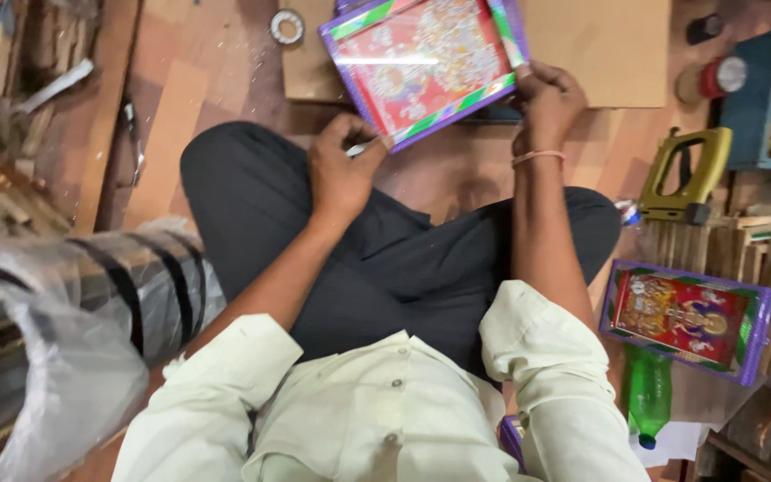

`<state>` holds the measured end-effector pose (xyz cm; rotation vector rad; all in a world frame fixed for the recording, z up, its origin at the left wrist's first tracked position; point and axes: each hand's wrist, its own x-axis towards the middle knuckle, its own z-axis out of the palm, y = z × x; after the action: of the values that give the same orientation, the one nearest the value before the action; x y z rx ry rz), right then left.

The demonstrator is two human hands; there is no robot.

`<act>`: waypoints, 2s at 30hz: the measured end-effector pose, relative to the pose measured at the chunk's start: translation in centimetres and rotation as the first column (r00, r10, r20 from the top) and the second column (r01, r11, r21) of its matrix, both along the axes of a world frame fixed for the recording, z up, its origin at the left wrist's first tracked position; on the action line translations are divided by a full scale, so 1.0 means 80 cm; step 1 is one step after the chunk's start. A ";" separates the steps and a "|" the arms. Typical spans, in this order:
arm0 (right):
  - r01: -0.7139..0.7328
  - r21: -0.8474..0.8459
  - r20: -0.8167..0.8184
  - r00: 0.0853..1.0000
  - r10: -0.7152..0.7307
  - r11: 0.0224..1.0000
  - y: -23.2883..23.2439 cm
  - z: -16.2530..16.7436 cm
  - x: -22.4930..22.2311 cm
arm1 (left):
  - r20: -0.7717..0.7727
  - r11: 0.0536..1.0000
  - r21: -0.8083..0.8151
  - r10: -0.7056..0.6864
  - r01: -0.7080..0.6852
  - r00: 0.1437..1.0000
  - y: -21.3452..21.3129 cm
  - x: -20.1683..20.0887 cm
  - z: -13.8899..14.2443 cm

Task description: The person sits cross-legged on the floor and applies clear adhesive tape to the edges of small framed pictures. They smooth the tape along the borders, then place the finished frame onto a stack of similar frames.

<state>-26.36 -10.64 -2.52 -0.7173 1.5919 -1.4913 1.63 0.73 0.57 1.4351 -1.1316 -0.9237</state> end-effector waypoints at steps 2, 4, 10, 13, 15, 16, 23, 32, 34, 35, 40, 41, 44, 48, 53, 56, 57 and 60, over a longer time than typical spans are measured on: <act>-0.019 -0.020 0.005 1.000 0.019 1.000 -0.001 -0.005 0.000 | -0.065 1.000 0.027 0.004 -0.002 0.998 0.000 0.001 -0.004; -0.029 -0.039 -0.001 1.000 0.029 0.999 -0.001 -0.007 0.001 | -0.079 0.998 0.054 0.017 -0.013 0.997 -0.001 0.000 -0.006; -0.013 -0.032 -0.050 0.999 0.012 0.999 0.002 -0.007 0.003 | -0.066 0.999 0.034 0.007 -0.005 0.998 0.002 0.001 -0.006; -0.009 -0.045 -0.056 0.998 0.007 0.999 0.002 -0.008 0.004 | -0.075 1.000 0.029 0.002 0.000 0.997 0.002 0.001 -0.007; -0.007 -0.050 -0.074 0.997 0.003 0.999 0.001 -0.008 0.005 | -0.076 1.000 0.013 0.002 -0.001 0.997 0.001 0.001 -0.006; -0.004 -0.047 -0.081 0.997 0.000 0.999 0.001 -0.008 0.006 | -0.074 1.000 -0.002 0.002 -0.002 0.997 0.001 0.001 -0.006; 0.007 -0.056 -0.086 0.996 -0.012 0.998 0.002 -0.010 0.006 | -0.035 1.000 0.020 0.016 -0.016 0.999 0.001 -0.002 -0.005; 0.113 -0.184 -0.175 0.974 -0.146 0.976 0.022 -0.018 0.037 | -0.054 0.994 0.101 0.054 -0.048 0.997 0.002 -0.010 -0.012; 0.094 -0.211 -0.192 0.972 -0.136 0.973 0.047 -0.013 0.072 | -0.100 0.992 0.112 0.076 -0.065 0.992 0.003 -0.014 -0.016; 0.055 -0.181 -0.195 0.977 -0.091 0.982 0.067 -0.013 0.098 | -0.120 0.990 0.116 0.089 -0.075 0.989 0.002 -0.014 -0.018; -0.087 -0.114 -0.089 0.993 0.077 0.990 0.139 -0.014 0.189 | -0.206 0.987 0.139 0.112 -0.084 0.972 0.002 -0.018 -0.026; -0.090 -0.089 -0.108 0.991 0.080 0.992 0.141 -0.014 0.189 | -0.241 0.983 0.165 0.124 -0.085 0.963 0.001 -0.020 -0.026; -0.075 -0.125 -0.165 0.985 0.054 0.989 0.122 -0.009 0.145 | -0.263 0.992 0.112 0.085 -0.057 0.961 -0.001 -0.020 -0.023; 0.362 -0.239 -0.658 0.622 -0.425 0.901 0.065 0.012 0.034 | -0.030 0.991 0.065 0.118 -0.116 0.993 -0.001 -0.019 -0.014; 0.254 0.371 -0.002 0.962 -0.273 0.893 0.028 0.022 -0.009 | -0.013 0.985 0.093 0.148 -0.146 0.989 -0.002 -0.026 -0.001; 0.264 0.356 0.151 0.930 -0.334 0.896 0.030 0.021 -0.011 | 0.000 0.984 0.110 0.142 -0.141 0.990 -0.002 -0.026 0.004; 0.248 0.308 0.206 0.925 -0.319 0.919 0.035 0.021 -0.013 | -0.010 0.982 0.126 0.144 -0.141 0.990 -0.001 -0.027 0.005; 0.206 0.126 0.279 0.931 -0.234 0.970 0.061 0.037 -0.010 | -0.020 0.982 0.132 0.142 -0.138 0.990 -0.002 -0.025 0.003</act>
<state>-27.20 -5.78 0.43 -0.2531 1.5382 -1.5857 -0.40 0.55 0.81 1.5809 -0.9503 -0.9294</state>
